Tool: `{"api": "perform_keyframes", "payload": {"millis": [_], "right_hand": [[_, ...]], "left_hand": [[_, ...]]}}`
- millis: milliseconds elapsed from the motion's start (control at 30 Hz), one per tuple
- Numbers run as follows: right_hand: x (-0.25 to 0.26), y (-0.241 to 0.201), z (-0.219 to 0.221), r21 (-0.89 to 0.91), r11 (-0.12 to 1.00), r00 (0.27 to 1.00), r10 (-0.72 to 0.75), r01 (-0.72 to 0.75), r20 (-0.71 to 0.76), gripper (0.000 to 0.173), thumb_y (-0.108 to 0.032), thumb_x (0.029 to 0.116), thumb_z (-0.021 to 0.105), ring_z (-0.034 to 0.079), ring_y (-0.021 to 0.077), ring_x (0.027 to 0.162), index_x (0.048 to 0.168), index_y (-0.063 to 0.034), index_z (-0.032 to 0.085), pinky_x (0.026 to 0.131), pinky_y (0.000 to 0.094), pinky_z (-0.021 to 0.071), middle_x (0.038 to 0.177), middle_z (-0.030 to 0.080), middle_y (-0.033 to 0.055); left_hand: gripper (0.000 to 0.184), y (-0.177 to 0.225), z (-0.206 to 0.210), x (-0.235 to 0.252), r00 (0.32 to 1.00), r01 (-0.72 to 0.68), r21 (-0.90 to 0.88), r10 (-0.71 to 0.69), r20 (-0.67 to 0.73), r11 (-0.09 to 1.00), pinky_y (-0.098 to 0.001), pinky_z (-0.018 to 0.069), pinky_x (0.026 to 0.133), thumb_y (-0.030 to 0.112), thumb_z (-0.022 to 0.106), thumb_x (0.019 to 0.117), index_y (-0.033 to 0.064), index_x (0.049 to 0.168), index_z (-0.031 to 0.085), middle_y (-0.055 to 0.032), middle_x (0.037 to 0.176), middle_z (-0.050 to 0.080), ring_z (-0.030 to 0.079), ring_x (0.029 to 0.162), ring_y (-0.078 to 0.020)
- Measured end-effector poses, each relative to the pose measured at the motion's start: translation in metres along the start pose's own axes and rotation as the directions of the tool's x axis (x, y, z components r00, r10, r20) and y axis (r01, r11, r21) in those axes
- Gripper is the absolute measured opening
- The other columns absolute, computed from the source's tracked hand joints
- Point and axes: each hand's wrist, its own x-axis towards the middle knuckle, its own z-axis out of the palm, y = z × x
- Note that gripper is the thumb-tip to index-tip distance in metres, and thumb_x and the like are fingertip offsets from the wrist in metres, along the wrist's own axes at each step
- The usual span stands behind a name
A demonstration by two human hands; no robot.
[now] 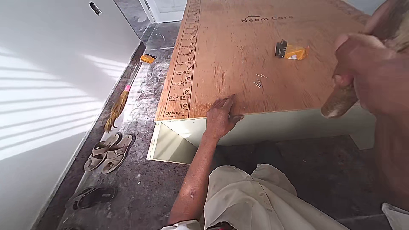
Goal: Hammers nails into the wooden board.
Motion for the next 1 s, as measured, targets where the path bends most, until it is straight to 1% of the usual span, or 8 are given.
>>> {"api": "perform_keyframes", "payload": {"millis": [100, 167, 233, 433, 533, 600, 767, 1000], "right_hand": [[-0.018, 0.012, 0.023, -0.267, 0.963, 0.972, 0.087, -0.026, 0.217, 0.023, -0.016, 0.0897, 0.064, 0.052, 0.0065, 0.055, 0.109, -0.0068, 0.056, 0.050, 0.0265, 0.0458, 0.072, 0.052, -0.0032], [-0.037, 0.031, 0.048, -0.510, 0.859, 0.747, 0.365, -0.040, 0.555, 0.020, -0.007, 0.0946, 0.067, 0.063, 0.0297, 0.067, 0.111, 0.0001, 0.057, 0.059, 0.0483, 0.0515, 0.075, 0.060, 0.0140], [-0.043, 0.043, 0.059, -0.599, 0.797, 0.577, 0.527, -0.081, 0.623, 0.017, -0.009, 0.0972, 0.067, 0.061, 0.0279, 0.073, 0.110, -0.0037, 0.056, 0.065, 0.0461, 0.0494, 0.079, 0.058, 0.0117], [-0.023, 0.013, -0.001, -0.169, 0.982, 0.967, 0.124, -0.088, 0.221, 0.020, -0.029, 0.0903, 0.069, 0.053, 0.0047, 0.046, 0.102, -0.0173, 0.057, 0.040, 0.0250, 0.0462, 0.066, 0.056, -0.0067], [-0.007, 0.018, 0.005, 0.075, 0.996, 0.995, 0.053, -0.047, -0.079, 0.023, -0.028, 0.0923, 0.073, 0.053, 0.0045, 0.045, 0.106, -0.0178, 0.056, 0.039, 0.0216, 0.0479, 0.068, 0.058, -0.0078], [-0.026, 0.019, 0.024, -0.179, 0.983, 0.995, 0.054, -0.038, 0.086, 0.025, -0.022, 0.0930, 0.065, 0.054, 0.0068, 0.053, 0.111, -0.0091, 0.054, 0.046, 0.0243, 0.0483, 0.073, 0.055, -0.0043], [-0.050, 0.048, 0.071, -0.587, 0.805, 0.541, 0.535, -0.091, 0.649, 0.027, -0.011, 0.0980, 0.064, 0.064, 0.0333, 0.088, 0.122, -0.0008, 0.057, 0.078, 0.0509, 0.0516, 0.092, 0.063, 0.0170], [-0.021, 0.003, 0.007, -0.022, 0.999, 0.999, 0.030, -0.029, 0.032, 0.021, -0.030, 0.0945, 0.068, 0.054, 0.0011, 0.049, 0.106, -0.0186, 0.055, 0.041, 0.0198, 0.0476, 0.070, 0.057, -0.0104]], "left_hand": [[0.066, -0.018, 0.005, -0.005, 0.998, -0.064, 0.237, 0.068, -0.010, 0.969, -0.0534, 0.0386, 0.118, 0.048, 0.074, 0.0892, 0.0022, 0.135, 0.066, -0.0163, 0.146, 0.060, 0.056, 0.138, -0.0327], [0.060, -0.021, 0.010, -0.007, 0.995, -0.088, 0.260, 0.099, -0.032, 0.962, -0.0513, 0.0410, 0.116, 0.047, 0.069, 0.0933, 0.0025, 0.133, 0.068, -0.0150, 0.145, 0.061, 0.057, 0.137, -0.0312], [0.058, -0.023, 0.011, -0.011, 0.993, -0.106, 0.250, 0.117, -0.032, 0.962, -0.0511, 0.0414, 0.116, 0.047, 0.065, 0.0960, 0.0030, 0.133, 0.068, -0.0135, 0.145, 0.062, 0.056, 0.138, -0.0301], [0.057, -0.025, 0.015, -0.011, 0.987, -0.121, 0.259, 0.143, -0.070, 0.958, -0.0494, 0.0422, 0.116, 0.049, 0.061, 0.0978, 0.0050, 0.134, 0.069, -0.0115, 0.144, 0.063, 0.056, 0.138, -0.0283], [0.056, -0.022, 0.015, -0.011, 0.988, -0.107, 0.273, 0.133, -0.077, 0.956, -0.0484, 0.0423, 0.116, 0.049, 0.061, 0.0983, 0.0060, 0.134, 0.069, -0.0106, 0.145, 0.062, 0.056, 0.138, -0.0274], [0.056, -0.022, 0.014, -0.011, 0.988, -0.105, 0.264, 0.130, -0.078, 0.959, -0.0490, 0.0425, 0.115, 0.047, 0.062, 0.0974, 0.0049, 0.133, 0.069, -0.0115, 0.144, 0.063, 0.056, 0.138, -0.0283], [0.057, -0.023, 0.014, -0.009, 0.988, -0.124, 0.256, 0.144, -0.062, 0.959, -0.0507, 0.0428, 0.115, 0.048, 0.060, 0.0987, 0.0030, 0.133, 0.069, -0.0129, 0.145, 0.062, 0.056, 0.138, -0.0297], [0.057, -0.025, 0.015, -0.011, 0.984, -0.131, 0.282, 0.158, -0.077, 0.950, -0.0477, 0.0423, 0.116, 0.051, 0.057, 0.0998, 0.0062, 0.134, 0.069, -0.0109, 0.146, 0.061, 0.055, 0.139, -0.0269]]}}
